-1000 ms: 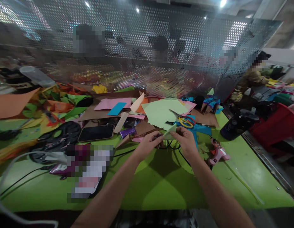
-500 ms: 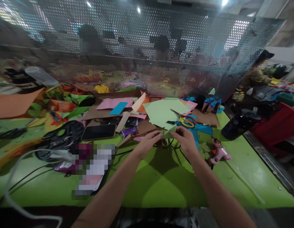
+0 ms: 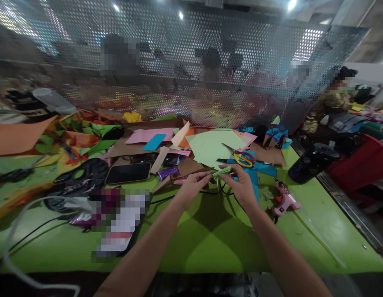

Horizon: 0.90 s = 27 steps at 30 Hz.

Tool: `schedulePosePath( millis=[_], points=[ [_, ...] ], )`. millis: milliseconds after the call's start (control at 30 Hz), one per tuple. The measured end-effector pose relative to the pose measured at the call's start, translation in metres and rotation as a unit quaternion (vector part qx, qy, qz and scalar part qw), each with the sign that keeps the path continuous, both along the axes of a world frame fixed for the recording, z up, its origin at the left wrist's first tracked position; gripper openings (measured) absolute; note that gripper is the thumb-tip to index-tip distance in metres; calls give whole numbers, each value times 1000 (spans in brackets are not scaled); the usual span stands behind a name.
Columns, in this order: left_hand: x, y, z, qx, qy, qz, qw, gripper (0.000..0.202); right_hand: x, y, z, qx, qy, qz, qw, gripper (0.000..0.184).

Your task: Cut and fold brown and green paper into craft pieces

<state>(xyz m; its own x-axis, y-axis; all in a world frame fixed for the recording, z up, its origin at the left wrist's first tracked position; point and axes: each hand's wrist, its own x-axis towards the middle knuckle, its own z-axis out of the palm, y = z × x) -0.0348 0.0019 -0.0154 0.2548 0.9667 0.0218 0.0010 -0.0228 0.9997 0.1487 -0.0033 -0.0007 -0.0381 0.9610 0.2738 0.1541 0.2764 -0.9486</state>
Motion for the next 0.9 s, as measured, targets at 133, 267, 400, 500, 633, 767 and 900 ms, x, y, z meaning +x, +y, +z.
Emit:
schedulePosePath(
  millis=[133, 267, 400, 500, 633, 767, 900],
  points=[
    [1, -1, 1, 47, 54, 19, 997, 38, -1, 1, -1, -6, 35, -17, 999, 16],
    [1, -5, 9, 102, 87, 47, 990, 27, -4, 1, 0, -32, 78, -7, 996, 17],
    [-1, -7, 16, 113, 107, 60, 986, 24, -4, -1, 5, -43, 86, -20, 995, 16],
    [-3, -6, 17, 107, 98, 72, 987, 23, -2, -1, 6, -49, 92, -30, 994, 17],
    [-4, -4, 14, 86, 62, 104, 989, 23, 2, -1, 6, -91, 80, 1, 993, 21],
    [-4, -2, 12, 65, -20, 140, 988, 26, 6, -1, 3, -130, 8, 73, 989, 26],
    [-6, 0, 13, 65, -58, 160, 983, 27, 7, 1, 0, -133, -44, 97, 985, 30]
  ],
)
